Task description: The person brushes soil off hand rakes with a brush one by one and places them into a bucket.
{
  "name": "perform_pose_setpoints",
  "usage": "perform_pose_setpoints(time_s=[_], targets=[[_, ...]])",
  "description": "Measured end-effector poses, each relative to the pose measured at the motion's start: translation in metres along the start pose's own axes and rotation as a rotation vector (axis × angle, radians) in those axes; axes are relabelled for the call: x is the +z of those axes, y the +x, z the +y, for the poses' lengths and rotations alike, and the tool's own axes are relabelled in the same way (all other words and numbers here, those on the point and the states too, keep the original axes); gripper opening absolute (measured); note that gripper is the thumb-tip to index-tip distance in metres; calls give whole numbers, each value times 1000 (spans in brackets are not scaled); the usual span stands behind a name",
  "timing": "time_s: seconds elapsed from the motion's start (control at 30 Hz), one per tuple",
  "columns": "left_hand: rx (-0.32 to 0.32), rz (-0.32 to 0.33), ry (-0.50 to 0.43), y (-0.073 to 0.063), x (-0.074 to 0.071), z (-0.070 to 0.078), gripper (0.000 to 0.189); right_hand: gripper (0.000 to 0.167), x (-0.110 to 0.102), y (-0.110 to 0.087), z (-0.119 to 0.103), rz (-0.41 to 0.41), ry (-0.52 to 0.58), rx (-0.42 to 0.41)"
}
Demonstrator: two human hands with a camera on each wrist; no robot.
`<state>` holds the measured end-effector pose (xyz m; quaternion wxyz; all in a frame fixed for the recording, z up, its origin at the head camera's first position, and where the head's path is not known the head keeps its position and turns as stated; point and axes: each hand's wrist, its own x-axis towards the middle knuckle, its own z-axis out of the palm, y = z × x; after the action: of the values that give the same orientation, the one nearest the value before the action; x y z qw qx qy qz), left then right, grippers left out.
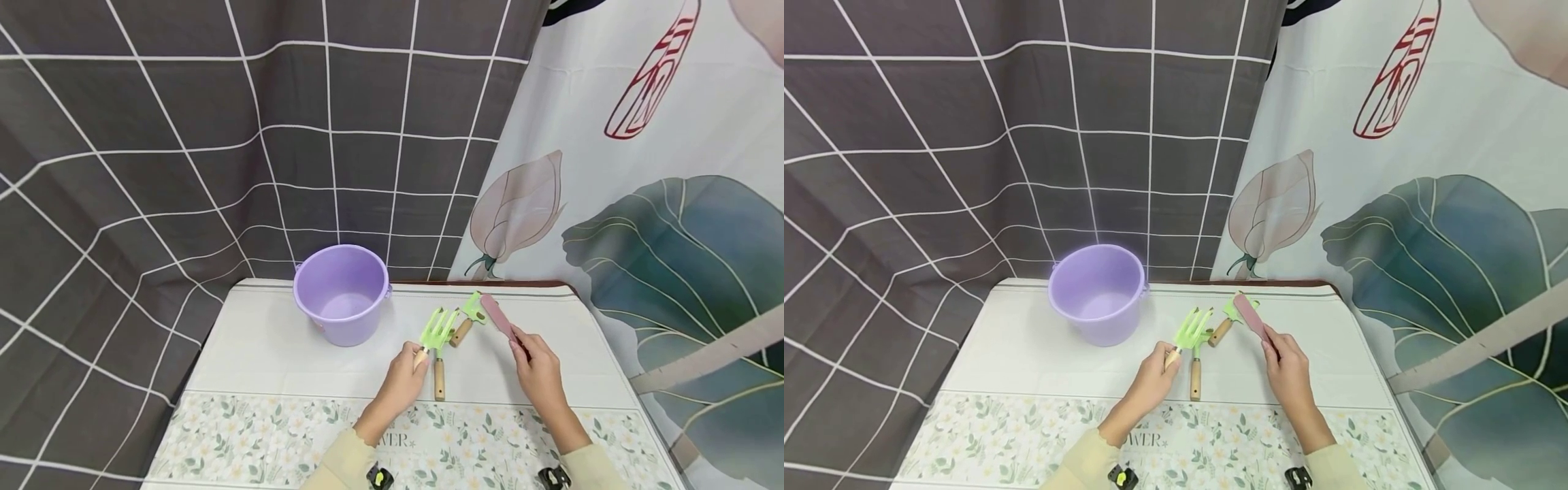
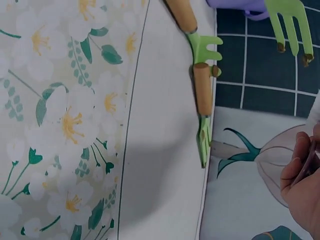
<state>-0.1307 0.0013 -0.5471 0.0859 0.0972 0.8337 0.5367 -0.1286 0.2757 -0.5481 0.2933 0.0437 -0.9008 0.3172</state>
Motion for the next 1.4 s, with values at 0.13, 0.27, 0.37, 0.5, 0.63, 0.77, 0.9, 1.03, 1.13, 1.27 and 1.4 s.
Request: perform_pose_setpoints(time_s=[0.13,0.27,0.37,0.5,0.63,0.77,0.9,1.03,1.13,1.27,1.4], targets=[[22,5,34,-1,1,-1,25,32,-1,-2,-3,-29,1,20],[20,17,26,-1,2,1,29,32,-2,-1,-7,-55,16,1],[2,45,9,-1,2,3,30,32,-2,0,-12,-79,21,-8],[-33,86,-53,0,3,5,23,32,-3,2,-17,-104,18,-15],[-56,103,-107,1,5,5,23,33,-4,2,-22,-134,18,-47],[-35,82,-135,0,6,3,23,34,-3,1,-26,-156,24,-87],[-16,34,-127,0,6,1,24,34,-1,-1,-29,-171,23,-121],[-5,13,-77,1,7,0,25,33,1,-3,-33,-198,16,-141],[-7,4,-45,1,9,0,26,33,3,-5,-37,-218,8,-146],[-19,-1,-30,1,11,0,31,33,6,-7,-39,-242,8,-170],[-16,12,-7,-1,12,2,35,33,9,-8,-41,-266,7,-201]])
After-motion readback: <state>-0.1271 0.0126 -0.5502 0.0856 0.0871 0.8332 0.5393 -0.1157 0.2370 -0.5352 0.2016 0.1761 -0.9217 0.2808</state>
